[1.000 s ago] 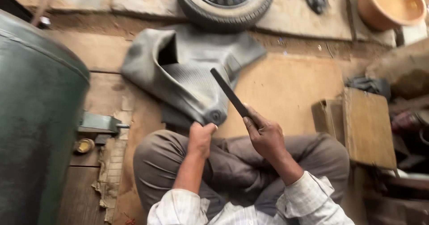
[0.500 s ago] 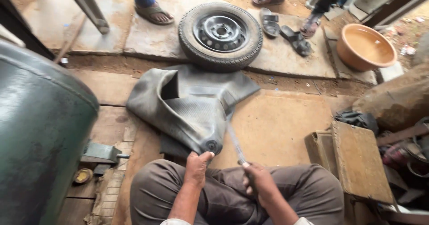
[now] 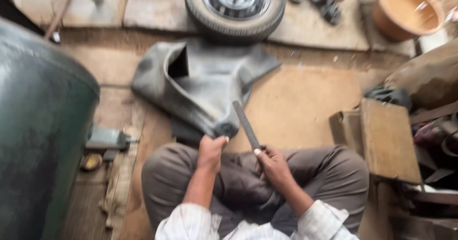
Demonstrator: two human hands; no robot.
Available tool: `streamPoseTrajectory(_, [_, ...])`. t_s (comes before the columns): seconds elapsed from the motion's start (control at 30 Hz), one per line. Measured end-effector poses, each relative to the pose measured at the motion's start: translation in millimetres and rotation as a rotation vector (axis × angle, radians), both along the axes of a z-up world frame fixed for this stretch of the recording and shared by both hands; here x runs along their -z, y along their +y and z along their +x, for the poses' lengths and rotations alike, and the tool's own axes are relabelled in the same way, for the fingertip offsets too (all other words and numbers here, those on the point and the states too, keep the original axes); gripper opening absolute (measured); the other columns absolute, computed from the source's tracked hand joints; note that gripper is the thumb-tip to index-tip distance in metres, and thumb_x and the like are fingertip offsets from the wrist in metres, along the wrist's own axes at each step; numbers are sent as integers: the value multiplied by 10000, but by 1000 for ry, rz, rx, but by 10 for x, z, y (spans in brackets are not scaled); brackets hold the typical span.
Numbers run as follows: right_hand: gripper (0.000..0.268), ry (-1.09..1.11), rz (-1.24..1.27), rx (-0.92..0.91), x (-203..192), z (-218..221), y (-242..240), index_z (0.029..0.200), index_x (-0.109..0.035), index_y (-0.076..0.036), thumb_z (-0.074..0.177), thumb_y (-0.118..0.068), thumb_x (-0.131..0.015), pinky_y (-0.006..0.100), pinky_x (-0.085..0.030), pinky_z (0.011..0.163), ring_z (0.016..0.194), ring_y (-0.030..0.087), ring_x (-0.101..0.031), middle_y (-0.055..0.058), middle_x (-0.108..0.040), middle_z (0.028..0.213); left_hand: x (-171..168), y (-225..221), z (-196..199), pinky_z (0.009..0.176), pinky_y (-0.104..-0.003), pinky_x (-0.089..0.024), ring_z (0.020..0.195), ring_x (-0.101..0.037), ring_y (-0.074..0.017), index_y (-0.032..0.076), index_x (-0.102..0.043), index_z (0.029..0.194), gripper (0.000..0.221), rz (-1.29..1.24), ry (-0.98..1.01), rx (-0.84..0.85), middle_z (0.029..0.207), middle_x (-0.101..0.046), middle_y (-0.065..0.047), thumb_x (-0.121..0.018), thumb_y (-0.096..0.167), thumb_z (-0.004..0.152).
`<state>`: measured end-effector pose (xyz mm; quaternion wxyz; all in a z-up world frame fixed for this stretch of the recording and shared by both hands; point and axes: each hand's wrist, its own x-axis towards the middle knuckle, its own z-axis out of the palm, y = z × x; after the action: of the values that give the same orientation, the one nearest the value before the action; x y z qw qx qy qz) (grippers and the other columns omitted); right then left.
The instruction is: The recorder is repairing a punctured tire tube by cleaning the area with a rasp and applying adhesive/patches.
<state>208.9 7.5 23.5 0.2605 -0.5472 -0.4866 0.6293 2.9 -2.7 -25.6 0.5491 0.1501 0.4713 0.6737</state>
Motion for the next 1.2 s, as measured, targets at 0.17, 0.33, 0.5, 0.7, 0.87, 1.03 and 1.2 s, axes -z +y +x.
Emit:
streamPoseTrajectory(0.17, [408, -170, 173, -63, -292, 39, -233, 1360, -627, -110, 959, -180, -650, 250, -389, 440, 512, 56, -477, -36, -545, 611, -43, -9, -38, 670, -275, -474, 722, -599, -114, -53, -703, 895, 167, -10, -36, -37, 855, -670, -2, -674, -60, 731])
streamPoseTrajectory(0.33, [542, -301, 299, -163, -306, 46, -348, 1483, -576, -230, 951, -181, -671, 272, -376, 480, 539, 62, -402, -25, -496, 605, -165, -42, -51, 676, -282, -516, 715, -629, -124, -11, -679, 822, 113, -126, -102, -63, 814, -682, -12, -672, -76, 729])
streamPoseTrajectory(0.5, [533, -338, 357, -190, -469, -472, -35, 1481, -541, -232, 958, -202, -643, 282, -439, 490, 508, 62, -479, 22, -551, 568, -177, -25, -51, 641, -281, -478, 678, -602, -115, -36, -722, 856, 146, 12, -93, -17, 793, -676, 6, -631, -66, 746])
streamPoseTrajectory(0.7, [510, -156, 426, -126, -362, -754, 341, 1463, -579, -176, 960, -188, -665, 270, -445, 498, 560, 42, -500, -33, -618, 656, -233, -25, -62, 692, -294, -507, 721, -630, -139, -49, -716, 885, 144, 19, -125, 10, 831, -692, -31, -627, -71, 774])
streamPoseTrajectory(0.87, [512, -249, 362, -181, -206, -117, 9, 1468, -579, -159, 963, -172, -661, 265, -422, 497, 550, 63, -469, -6, -549, 637, -371, -40, -68, 750, -260, -493, 768, -617, -88, -9, -728, 908, 221, 29, -137, -30, 864, -682, 22, -606, -82, 739])
streamPoseTrajectory(1.03, [523, -272, 274, -181, -144, -151, -82, 1471, -561, -153, 955, -176, -645, 281, -422, 493, 533, 80, -469, 7, -549, 618, -223, -40, -73, 717, -267, -483, 728, -597, -99, -33, -716, 868, 154, 35, -108, -16, 836, -677, 6, -619, -81, 757])
streamPoseTrajectory(1.2, [478, -205, 508, -162, -282, -788, 414, 1450, -589, -108, 982, -184, -643, 269, -445, 505, 552, 60, -502, 12, -558, 623, -186, -63, -42, 642, -283, -440, 691, -544, -100, -62, -714, 864, 106, 13, -43, 48, 818, -639, 3, -640, -67, 789])
